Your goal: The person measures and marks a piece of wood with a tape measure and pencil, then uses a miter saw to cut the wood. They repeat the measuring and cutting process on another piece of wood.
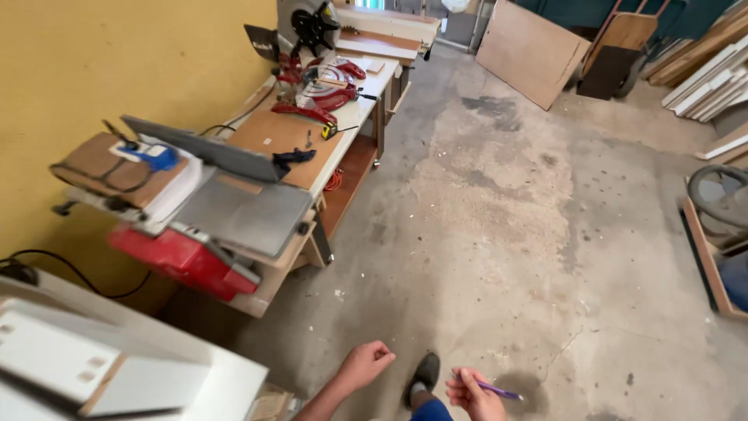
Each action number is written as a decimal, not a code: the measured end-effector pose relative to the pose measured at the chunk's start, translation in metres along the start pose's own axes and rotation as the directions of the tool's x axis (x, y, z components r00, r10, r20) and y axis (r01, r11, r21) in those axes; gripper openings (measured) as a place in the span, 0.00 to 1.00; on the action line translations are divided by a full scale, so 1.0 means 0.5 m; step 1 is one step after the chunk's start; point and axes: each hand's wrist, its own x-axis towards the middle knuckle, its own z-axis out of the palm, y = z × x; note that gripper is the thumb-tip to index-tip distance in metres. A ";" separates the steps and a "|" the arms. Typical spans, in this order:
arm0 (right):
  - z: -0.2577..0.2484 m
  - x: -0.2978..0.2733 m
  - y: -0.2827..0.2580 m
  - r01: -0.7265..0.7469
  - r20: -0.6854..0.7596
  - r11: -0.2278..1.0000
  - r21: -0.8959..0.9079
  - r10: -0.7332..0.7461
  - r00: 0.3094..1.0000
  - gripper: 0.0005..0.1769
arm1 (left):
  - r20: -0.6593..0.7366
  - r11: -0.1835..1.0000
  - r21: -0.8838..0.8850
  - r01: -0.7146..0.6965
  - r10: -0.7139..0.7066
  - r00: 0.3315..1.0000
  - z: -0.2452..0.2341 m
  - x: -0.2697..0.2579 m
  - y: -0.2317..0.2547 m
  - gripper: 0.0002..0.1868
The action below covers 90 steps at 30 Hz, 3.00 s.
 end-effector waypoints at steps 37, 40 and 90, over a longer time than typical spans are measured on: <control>1.224 2.028 -1.262 0.871 0.854 -0.097 -0.482 0.170 0.492 0.14 | -0.343 0.671 -0.514 0.534 -0.732 0.588 -0.667 1.502 0.257 0.16; 1.351 2.181 -1.292 0.880 0.862 -0.245 -0.406 0.216 0.458 0.21 | -0.237 0.463 -0.696 0.548 -0.869 0.434 -0.716 1.540 0.367 0.15; 1.377 2.195 -1.279 0.832 0.829 -0.216 -0.511 0.133 0.544 0.19 | -0.410 0.516 -0.824 0.233 -0.828 0.383 -0.912 1.693 0.377 0.16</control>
